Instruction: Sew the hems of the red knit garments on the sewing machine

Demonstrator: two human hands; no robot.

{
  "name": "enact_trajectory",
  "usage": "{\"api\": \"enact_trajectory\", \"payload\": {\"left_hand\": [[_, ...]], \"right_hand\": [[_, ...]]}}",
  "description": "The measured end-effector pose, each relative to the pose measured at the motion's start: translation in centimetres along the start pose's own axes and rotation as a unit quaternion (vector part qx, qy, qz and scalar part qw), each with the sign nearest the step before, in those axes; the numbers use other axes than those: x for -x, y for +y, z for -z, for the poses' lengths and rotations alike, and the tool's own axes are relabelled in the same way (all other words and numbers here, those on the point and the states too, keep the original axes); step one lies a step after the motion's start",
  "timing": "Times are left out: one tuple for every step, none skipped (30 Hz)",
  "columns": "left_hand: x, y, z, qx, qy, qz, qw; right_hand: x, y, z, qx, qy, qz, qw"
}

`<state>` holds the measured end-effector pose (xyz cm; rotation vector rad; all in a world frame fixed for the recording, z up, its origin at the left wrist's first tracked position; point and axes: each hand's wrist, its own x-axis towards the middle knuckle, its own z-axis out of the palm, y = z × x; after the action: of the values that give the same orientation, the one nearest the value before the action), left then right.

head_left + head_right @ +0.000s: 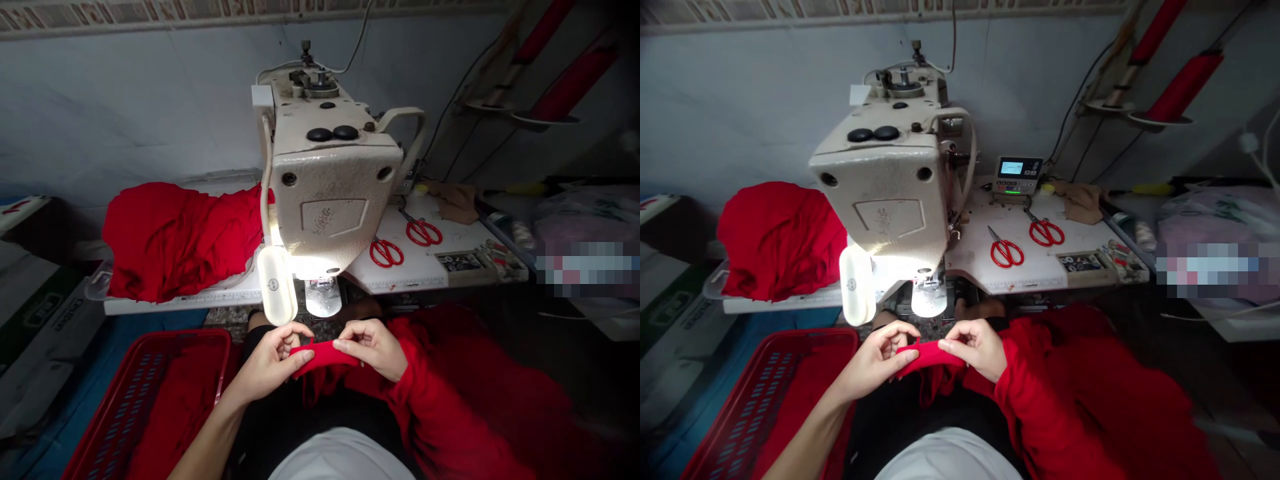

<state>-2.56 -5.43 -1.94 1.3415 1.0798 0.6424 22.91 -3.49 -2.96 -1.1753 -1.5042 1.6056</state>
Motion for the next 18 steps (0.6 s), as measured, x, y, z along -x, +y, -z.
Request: {"api": "enact_trajectory", "payload": {"left_hand": [[0.0,0.2,0.1,0.001,0.004,-0.015,1.000],[0.1,0.5,0.2,-0.016,0.010,-0.038,0.999],[0.1,0.8,0.3,-0.047,0.021,-0.068,0.996],[0.1,1.2,0.5,-0.085,0.037,-0.099,0.991],[0.2,1.5,0.6,-0.121,0.051,-0.129,0.983],[0.2,1.7,0.6,-0.150,0.062,-0.153,0.975],[0.1,1.9,0.7,-0.168,0.069,-0.169,0.969],[0.1,2.0,0.7,-0.177,0.072,-0.178,0.965],[0.0,2.1,0.7,-0.179,0.073,-0.183,0.964],[-0.2,2.1,0.6,-0.175,0.077,-0.183,0.964],[-0.4,2.2,0.5,-0.165,0.085,-0.179,0.966],[-0.6,2.3,0.5,-0.151,0.096,-0.170,0.969],[-0.9,2.5,0.4,-0.134,0.109,-0.158,0.972],[-1.3,2.7,0.3,-0.115,0.122,-0.144,0.975],[-1.6,3.0,0.3,-0.098,0.135,-0.130,0.977],[-2.0,3.3,0.3,-0.084,0.149,-0.115,0.979],[-2.4,3.6,0.4,-0.077,0.163,-0.101,0.978],[-2.7,3.9,0.4,-0.074,0.175,-0.088,0.978]], "right_hand": [[0.1,-0.4,-0.1,-0.002,0.011,0.000,1.000],[0.3,-0.8,-0.3,0.004,0.020,0.004,1.000],[0.4,-1.2,-0.5,0.015,0.030,0.013,0.999],[0.6,-1.7,-0.6,0.032,0.042,0.027,0.998],[0.8,-2.2,-0.8,0.052,0.056,0.042,0.996],[1.0,-2.6,-0.9,0.072,0.069,0.057,0.993],[1.2,-3.1,-0.9,0.090,0.081,0.072,0.990],[1.3,-3.5,-0.9,0.107,0.093,0.086,0.986],[1.3,-3.9,-0.9,0.121,0.103,0.100,0.982],[1.3,-4.3,-0.9,0.131,0.115,0.112,0.978],[1.2,-4.5,-0.8,0.137,0.126,0.124,0.975],[1.0,-4.7,-0.7,0.139,0.138,0.133,0.972],[0.7,-4.8,-0.7,0.137,0.149,0.139,0.969],[0.4,-4.9,-0.5,0.131,0.159,0.142,0.968],[0.1,-4.8,-0.4,0.121,0.167,0.141,0.968],[-0.3,-4.8,-0.2,0.110,0.173,0.138,0.969],[-0.7,-4.6,0.0,0.098,0.177,0.133,0.970],[-1.0,-4.4,0.2,0.085,0.180,0.126,0.972]]}}
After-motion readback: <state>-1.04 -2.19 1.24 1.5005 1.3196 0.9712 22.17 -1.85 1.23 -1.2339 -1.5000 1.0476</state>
